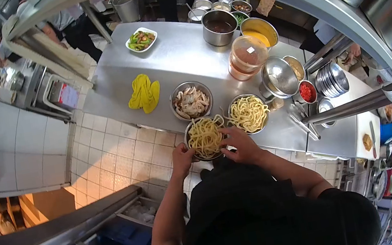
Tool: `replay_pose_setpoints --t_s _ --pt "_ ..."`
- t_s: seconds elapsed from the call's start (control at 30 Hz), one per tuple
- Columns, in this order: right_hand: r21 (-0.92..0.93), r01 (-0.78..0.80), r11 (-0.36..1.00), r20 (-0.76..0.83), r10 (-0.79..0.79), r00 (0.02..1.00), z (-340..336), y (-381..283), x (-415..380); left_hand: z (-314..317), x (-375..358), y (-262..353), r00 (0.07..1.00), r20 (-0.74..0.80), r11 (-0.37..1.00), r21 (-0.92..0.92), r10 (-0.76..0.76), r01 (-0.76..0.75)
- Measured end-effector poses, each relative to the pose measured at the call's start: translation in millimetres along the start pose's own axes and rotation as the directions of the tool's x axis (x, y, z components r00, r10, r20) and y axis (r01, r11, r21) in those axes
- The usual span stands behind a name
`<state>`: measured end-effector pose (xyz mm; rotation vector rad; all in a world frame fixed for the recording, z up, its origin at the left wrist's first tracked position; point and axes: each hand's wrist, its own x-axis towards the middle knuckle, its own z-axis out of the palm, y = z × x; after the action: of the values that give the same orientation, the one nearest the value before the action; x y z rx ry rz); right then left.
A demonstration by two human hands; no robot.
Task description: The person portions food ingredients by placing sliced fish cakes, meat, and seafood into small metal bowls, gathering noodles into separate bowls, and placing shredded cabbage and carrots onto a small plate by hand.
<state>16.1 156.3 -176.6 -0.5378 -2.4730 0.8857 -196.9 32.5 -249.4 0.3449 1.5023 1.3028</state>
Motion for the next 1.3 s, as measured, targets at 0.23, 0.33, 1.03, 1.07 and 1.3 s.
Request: replay_pose_setpoints --t_s 0.23,0.33,1.03,1.07,1.3 --pt "-0.375 -0.274 0.885 -0.191 0.216 0.958 -20 21 26 -14 42 7 0.999 0.012 0.997 0.058 0.044 -0.045" --pt "-0.547 -0.294 0.784 -0.018 0.341 0.940 -18 35 43 -23 54 17 0.999 0.032 0.998 0.055 0.037 -0.039" --pt "0.164 -0.737 0.656 -0.609 0.655 0.447 25 -27 60 -69 93 80 0.929 0.356 0.989 0.141 -0.102 0.054" --pt "0.321 -0.789 0.525 -0.383 0.833 0.399 43 -22 62 -71 85 95 0.921 0.379 0.991 0.126 -0.085 0.040" --pt "0.923 0.101 -0.371 0.274 0.818 0.506 70 5 114 -94 82 120 0.886 0.457 0.963 0.266 -0.080 -0.050"
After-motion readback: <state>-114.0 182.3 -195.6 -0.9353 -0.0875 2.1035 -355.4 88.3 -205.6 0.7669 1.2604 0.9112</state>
